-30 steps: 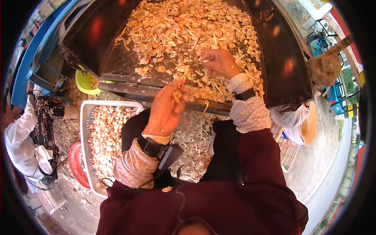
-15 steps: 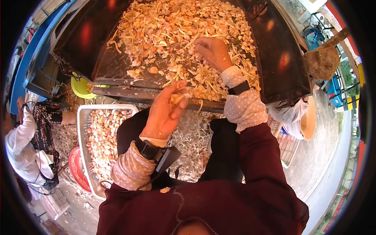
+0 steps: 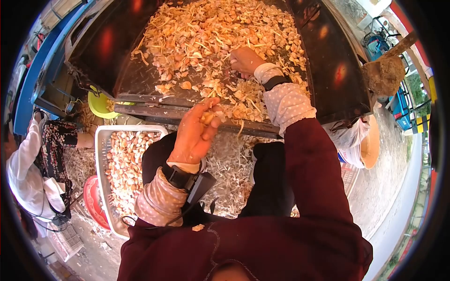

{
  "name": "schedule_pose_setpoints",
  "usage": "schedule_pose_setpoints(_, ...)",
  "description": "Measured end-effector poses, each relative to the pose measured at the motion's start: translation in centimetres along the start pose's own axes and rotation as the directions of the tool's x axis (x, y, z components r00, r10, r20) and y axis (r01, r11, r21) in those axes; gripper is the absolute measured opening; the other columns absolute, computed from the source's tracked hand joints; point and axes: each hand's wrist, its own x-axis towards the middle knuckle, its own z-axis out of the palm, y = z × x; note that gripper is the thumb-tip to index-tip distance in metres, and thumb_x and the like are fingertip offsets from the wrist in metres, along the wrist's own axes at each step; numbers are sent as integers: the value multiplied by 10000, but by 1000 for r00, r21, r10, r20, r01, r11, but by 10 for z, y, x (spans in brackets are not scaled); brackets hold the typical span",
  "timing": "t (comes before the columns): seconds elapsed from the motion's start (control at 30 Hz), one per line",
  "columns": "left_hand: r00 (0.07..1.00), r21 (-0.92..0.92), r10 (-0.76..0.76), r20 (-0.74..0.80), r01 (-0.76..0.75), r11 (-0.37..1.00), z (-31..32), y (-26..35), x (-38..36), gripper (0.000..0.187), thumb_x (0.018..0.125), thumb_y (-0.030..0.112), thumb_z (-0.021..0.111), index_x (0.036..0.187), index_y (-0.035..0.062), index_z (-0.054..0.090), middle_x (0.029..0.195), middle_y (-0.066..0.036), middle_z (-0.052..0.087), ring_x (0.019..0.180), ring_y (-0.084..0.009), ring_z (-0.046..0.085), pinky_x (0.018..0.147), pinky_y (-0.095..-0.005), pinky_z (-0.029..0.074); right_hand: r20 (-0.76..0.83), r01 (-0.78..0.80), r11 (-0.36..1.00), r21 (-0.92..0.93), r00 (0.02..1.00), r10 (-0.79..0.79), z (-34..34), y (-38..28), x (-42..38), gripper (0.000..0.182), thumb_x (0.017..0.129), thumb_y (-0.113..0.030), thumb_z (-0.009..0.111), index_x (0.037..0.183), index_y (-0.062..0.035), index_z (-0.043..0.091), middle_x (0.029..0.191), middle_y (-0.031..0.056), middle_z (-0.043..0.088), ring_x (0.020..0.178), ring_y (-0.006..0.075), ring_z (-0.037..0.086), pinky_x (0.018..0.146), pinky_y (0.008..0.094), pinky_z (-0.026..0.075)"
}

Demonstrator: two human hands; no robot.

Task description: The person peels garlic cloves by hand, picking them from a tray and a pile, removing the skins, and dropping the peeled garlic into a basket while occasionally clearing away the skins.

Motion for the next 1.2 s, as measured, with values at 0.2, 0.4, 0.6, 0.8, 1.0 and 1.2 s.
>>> schedule_pose_setpoints(0.2,995,100,103,-7,-101,990,9,4,-3,301,964,193,562,1203,9,582,928,-41,589,619,-84,493,386,-163,273,-89,116,356,927,992,-90,-5,-31,-62,201,923,-138,603,1023,31,564,785,135,678,665,185,706,559,254,576)
schedule_pose_setpoints(0.4,957,157,289,40,-292,944,18,6,-9,199,945,144,602,1097,28,654,837,0,615,571,-43,476,466,-148,344,-13,13,-2,1000,968,-252,13,-80,-115,236,930,-164,616,1052,23,537,816,144,670,657,197,705,539,246,583)
schedule_pose_setpoints(0.6,940,384,323,111,-340,858,20,9,-19,182,897,161,681,1008,17,682,724,23,607,542,-20,460,475,-164,323,-32,43,48,998,977,-213,16,-101,-140,230,951,-146,571,1073,45,527,861,139,646,667,219,705,535,260,587)
schedule_pose_setpoints(0.8,907,446,370,200,-421,790,20,7,-21,174,888,146,688,984,2,666,699,36,588,534,-20,461,470,-167,324,-141,150,38,988,976,-164,24,-106,-152,227,960,-130,545,1091,53,517,891,133,634,680,230,704,531,262,583)
schedule_pose_setpoints(1.0,902,463,378,207,-431,775,22,8,-22,131,882,118,650,941,3,634,706,13,579,532,-37,468,468,-175,329,-215,216,-1,976,972,-94,30,-113,-156,207,944,-117,540,1068,45,503,833,130,633,599,221,686,493,274,570)
schedule_pose_setpoints(1.2,916,308,325,237,-388,869,14,5,-15,106,911,137,589,885,40,554,666,16,509,474,-15,364,412,-174,245,-157,142,-110,984,977,-143,36,-105,-158,210,940,-129,553,1059,35,499,788,140,644,583,227,683,474,279,562)
